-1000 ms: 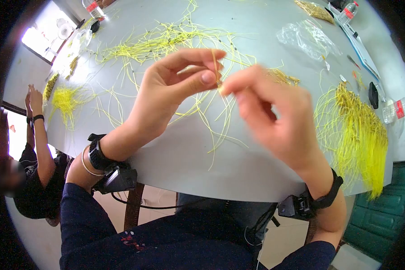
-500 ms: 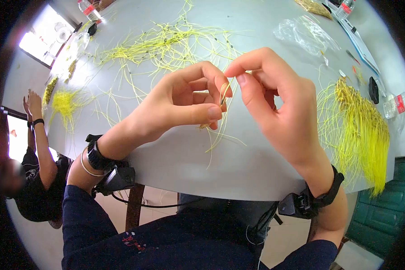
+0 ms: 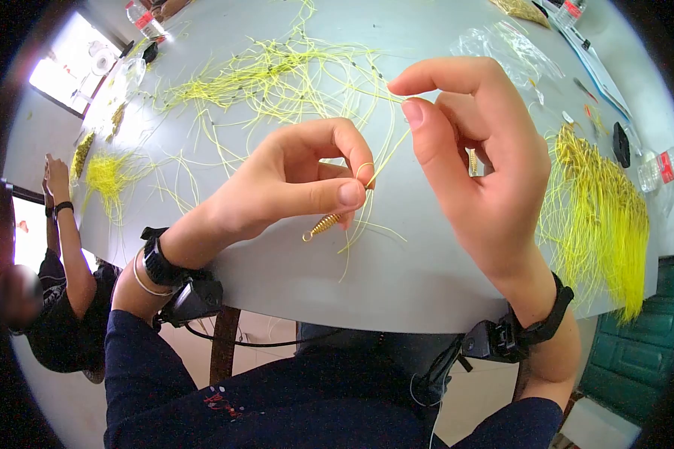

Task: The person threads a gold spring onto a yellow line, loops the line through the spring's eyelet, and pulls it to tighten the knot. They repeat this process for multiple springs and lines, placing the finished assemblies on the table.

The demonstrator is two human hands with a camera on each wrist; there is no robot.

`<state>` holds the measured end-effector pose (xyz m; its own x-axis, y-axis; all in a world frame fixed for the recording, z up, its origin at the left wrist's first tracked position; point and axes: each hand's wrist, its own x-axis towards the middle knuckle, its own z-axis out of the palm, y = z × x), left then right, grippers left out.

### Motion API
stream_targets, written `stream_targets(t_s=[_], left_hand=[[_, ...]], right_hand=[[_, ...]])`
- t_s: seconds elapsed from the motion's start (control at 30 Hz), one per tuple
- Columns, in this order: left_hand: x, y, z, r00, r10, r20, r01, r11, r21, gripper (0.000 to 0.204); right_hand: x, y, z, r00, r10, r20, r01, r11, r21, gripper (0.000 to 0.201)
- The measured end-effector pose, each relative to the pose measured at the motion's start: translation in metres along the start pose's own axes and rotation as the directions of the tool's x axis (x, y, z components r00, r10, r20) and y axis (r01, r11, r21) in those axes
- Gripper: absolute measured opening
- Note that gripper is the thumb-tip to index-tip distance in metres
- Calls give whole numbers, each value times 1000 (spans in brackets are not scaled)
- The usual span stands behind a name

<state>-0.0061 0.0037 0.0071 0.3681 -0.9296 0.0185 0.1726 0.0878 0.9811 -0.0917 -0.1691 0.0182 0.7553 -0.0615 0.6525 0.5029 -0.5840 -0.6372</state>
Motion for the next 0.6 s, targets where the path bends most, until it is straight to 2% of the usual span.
stream_targets(t_s=[0.13,0.23,0.3,0.33,0.4,0.47,0.53,0.6], left_hand=[[-1,0,2,1000,21,20,-20,999,-25,12],[1,-6,-2,997,77,-16,-77,997,23,15],[3,-5,-2,998,61,-11,-61,998,28,16],[3,-5,-2,999,45,-6,-44,998,32,17],[2,0,2,1000,8,-7,-8,1000,19,19],[1,1,3,1000,-28,-3,28,1000,6,21],[1,-1,1,999,24,29,-23,999,-24,23],[0,1,3,999,7,38,-6,1000,-27,23]], right_hand=[[0,-2,0,1000,24,-7,-24,1000,16,13],[0,-5,2,999,48,-13,-46,993,111,12],[0,-10,4,996,92,-17,-87,981,171,13],[-1,-9,3,996,92,-17,-87,981,171,13],[-1,-5,1,997,-22,-68,34,984,173,13],[1,-4,2,996,-20,-82,34,985,171,14],[1,-3,2,995,-16,-99,32,985,167,14],[0,-3,3,992,23,-124,-4,989,147,13]])
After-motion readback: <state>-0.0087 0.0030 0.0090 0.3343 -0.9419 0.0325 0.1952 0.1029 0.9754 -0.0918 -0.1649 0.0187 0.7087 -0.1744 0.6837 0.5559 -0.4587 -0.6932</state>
